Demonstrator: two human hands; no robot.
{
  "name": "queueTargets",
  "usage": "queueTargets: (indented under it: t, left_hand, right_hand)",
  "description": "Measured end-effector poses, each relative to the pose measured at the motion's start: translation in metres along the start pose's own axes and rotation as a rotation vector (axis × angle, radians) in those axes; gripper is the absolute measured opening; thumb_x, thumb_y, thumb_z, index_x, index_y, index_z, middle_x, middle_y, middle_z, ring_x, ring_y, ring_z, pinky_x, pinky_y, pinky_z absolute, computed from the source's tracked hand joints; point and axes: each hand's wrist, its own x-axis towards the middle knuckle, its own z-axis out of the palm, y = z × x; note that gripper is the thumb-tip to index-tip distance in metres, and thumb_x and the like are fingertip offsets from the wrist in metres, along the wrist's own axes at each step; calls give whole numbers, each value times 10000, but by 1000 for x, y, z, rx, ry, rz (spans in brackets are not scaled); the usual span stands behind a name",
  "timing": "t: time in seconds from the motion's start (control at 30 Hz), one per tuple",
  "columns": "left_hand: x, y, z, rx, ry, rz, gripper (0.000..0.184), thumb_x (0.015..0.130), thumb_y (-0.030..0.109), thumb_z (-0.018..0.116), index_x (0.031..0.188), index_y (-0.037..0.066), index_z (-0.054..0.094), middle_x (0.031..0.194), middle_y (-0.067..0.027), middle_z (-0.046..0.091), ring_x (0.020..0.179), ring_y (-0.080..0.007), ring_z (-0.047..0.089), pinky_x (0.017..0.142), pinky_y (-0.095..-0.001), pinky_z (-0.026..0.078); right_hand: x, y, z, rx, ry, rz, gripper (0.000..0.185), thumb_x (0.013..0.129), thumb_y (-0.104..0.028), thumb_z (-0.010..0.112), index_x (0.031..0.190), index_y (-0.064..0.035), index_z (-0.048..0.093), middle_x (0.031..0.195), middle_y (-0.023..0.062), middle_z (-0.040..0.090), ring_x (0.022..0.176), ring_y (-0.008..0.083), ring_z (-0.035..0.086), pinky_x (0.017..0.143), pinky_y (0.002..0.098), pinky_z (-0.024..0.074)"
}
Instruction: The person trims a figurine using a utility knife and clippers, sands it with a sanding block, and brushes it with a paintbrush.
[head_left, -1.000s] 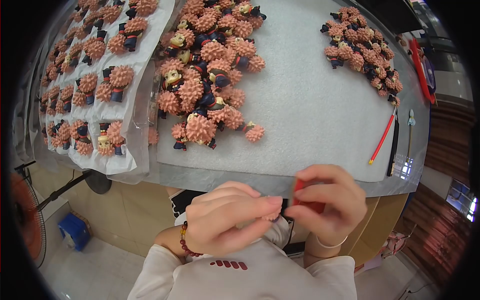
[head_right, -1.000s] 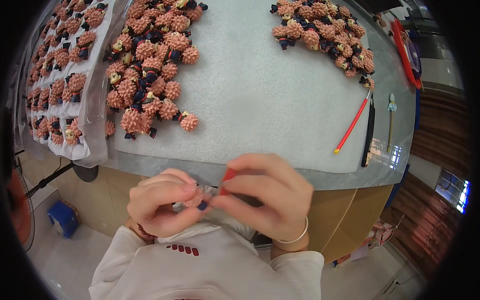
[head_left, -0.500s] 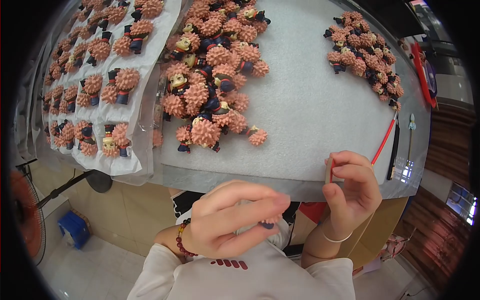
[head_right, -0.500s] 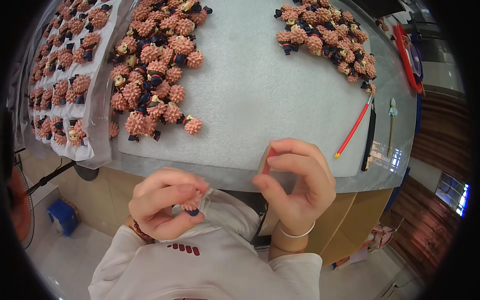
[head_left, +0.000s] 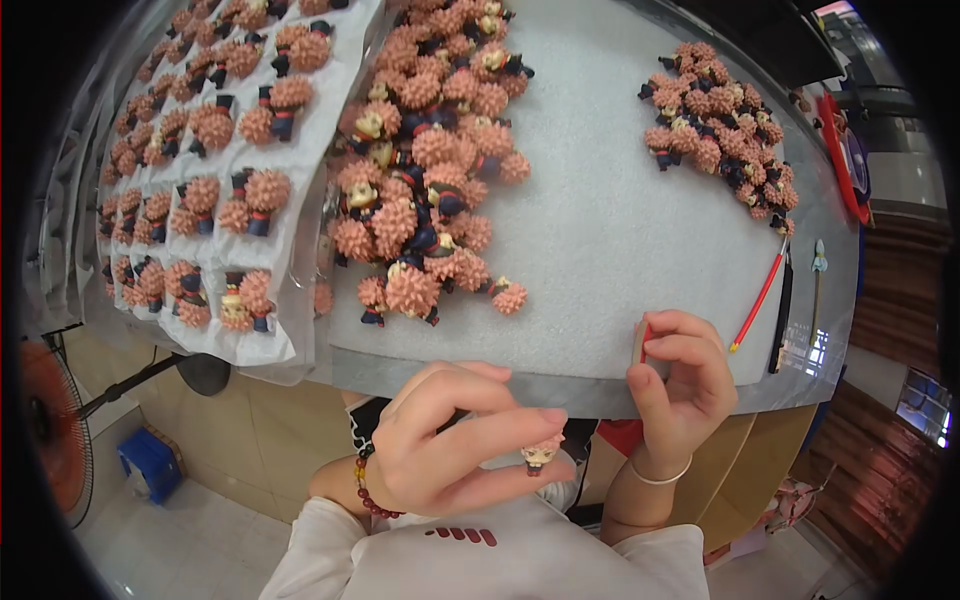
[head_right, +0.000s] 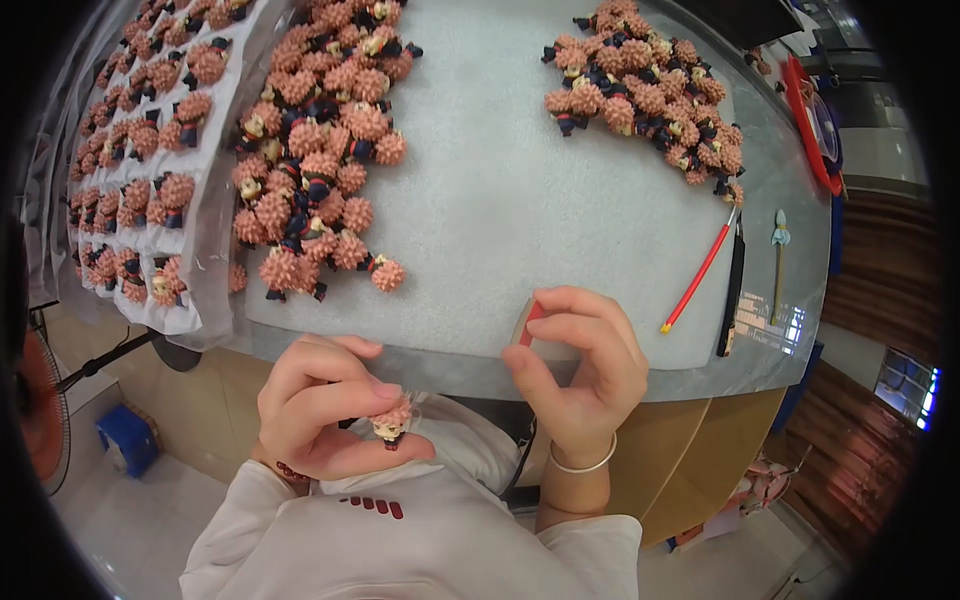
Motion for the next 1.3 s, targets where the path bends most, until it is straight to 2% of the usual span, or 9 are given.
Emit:
queueTargets:
  t: [0.33, 0.47, 0.57, 0.67, 0.83, 0.93, 1.03, 1.1, 1.3]
  left_hand:
    - [60, 8, -19, 847, 326, -66, 589, 601, 109, 792, 1147, 39, 584, 1113, -91, 559, 1008, -239, 439, 819, -326, 376]
    - [59, 19, -21, 556, 230, 148, 267, 688, 7, 641, 954, 31, 624, 996, -141, 594, 812, -262, 534, 693, -329, 441]
    - [62, 38, -19, -61, 190, 291, 269, 592, 50, 716, 857, 92, 689, 890, -56, 651, 742, -174, 601, 635, -274, 433]
    - [43, 75, -26, -274, 138, 119, 104, 681, 7, 629, 692, 99, 582, 750, -23, 623, 634, -164, 570, 612, -293, 444]
    - [77, 81, -2, -480, 229, 638, 246, 804, 115, 609, 1037, 194, 603, 955, -19, 665, 849, -197, 648, 748, -320, 477]
    - [65, 70, -32, -372, -46, 581, 148, 809, 107, 592, 946, 161, 598, 868, -16, 672, 785, -195, 650, 692, -301, 467]
    - [68, 57, -31, -70, -44, 636, 60, 777, 77, 584, 773, 137, 579, 743, 5, 630, 691, -166, 615, 663, -279, 458]
    - [64, 74, -36, 149, -182, 474, 208, 762, 34, 550, 575, 121, 521, 569, 57, 542, 573, -124, 552, 637, -289, 452]
    - [51, 115, -41, -55, 178, 99, 47, 704, 104, 621, 731, 142, 630, 733, 0, 647, 692, -170, 617, 663, -241, 452]
  right_hand:
    - [2, -3, -1, -47, -29, -6, 215, 597, -10, 749, 765, -18, 614, 888, 134, 627, 714, 181, 610, 627, 265, 489]
    - [3, -2, -2, -65, -38, -29, 211, 596, 2, 741, 763, -19, 614, 879, 127, 627, 699, 178, 612, 612, 260, 491]
    - [3, -5, -2, -48, -38, -6, 209, 597, 0, 740, 761, -19, 614, 875, 122, 629, 705, 184, 614, 615, 261, 491]
    - [3, -6, -2, -50, -63, -3, 209, 598, -6, 742, 762, -20, 613, 875, 120, 631, 722, 191, 615, 626, 269, 492]
    - [13, -22, -20, -178, -188, -77, 213, 601, -23, 745, 764, -19, 607, 873, 123, 631, 739, 221, 613, 653, 300, 495]
    - [32, -28, -36, -361, -200, -173, 226, 613, -31, 742, 788, -19, 601, 868, 126, 623, 760, 252, 608, 671, 319, 491]
    - [51, -20, -41, -517, -198, -162, 231, 629, -34, 737, 811, -19, 596, 863, 130, 611, 788, 275, 600, 675, 325, 485]
    - [63, -17, -41, -615, -262, -187, 238, 653, -64, 719, 844, -23, 584, 879, 121, 595, 814, 283, 577, 704, 342, 469]
    - [89, -30, -33, -901, -461, -226, 248, 698, -112, 680, 908, -41, 568, 883, 110, 575, 835, 285, 546, 721, 361, 445]
